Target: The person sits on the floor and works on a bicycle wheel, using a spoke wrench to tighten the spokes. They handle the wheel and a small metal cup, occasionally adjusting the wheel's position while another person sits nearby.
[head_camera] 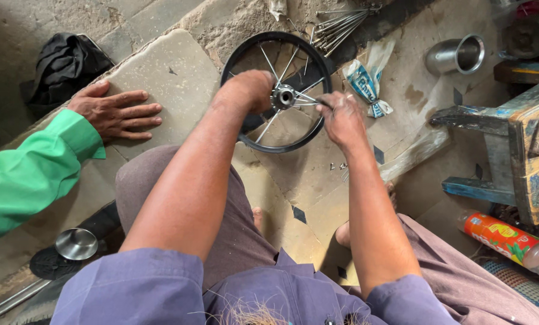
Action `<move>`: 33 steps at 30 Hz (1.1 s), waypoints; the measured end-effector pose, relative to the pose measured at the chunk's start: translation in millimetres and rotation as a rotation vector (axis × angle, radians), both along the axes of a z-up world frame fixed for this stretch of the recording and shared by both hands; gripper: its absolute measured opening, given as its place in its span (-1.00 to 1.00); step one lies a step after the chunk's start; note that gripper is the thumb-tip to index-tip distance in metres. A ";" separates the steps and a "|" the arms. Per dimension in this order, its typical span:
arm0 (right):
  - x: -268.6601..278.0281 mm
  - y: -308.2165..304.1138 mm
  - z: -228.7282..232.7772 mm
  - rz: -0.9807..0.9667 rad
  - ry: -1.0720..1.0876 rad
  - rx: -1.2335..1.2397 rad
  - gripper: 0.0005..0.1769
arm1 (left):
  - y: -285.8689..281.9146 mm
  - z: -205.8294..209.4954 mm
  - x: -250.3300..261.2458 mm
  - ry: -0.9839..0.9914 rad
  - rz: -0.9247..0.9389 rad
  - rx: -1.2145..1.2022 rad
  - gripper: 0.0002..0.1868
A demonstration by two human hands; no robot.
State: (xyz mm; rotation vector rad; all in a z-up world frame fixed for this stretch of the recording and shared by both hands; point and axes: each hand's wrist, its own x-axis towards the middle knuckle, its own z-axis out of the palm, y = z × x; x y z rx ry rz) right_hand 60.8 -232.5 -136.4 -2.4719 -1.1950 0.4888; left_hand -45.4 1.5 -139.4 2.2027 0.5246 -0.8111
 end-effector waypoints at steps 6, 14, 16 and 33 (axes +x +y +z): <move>0.3 -4.8 -16.6 -0.028 -0.093 -0.098 -0.76 | -4.3 -8.9 -3.4 0.051 -0.047 0.161 -0.60; -8.7 -29.1 -30.0 -0.168 -0.096 -0.060 -0.79 | 4.1 -15.1 -6.6 0.117 -0.020 0.350 -0.72; -8.8 -33.2 -29.1 -0.165 -0.106 -0.017 -0.71 | 2.2 -9.3 -5.0 0.072 -0.008 0.367 -0.72; -77.5 -48.7 -79.9 -0.830 0.598 0.157 -0.26 | -12.4 29.4 15.7 -0.104 -0.034 0.231 -0.71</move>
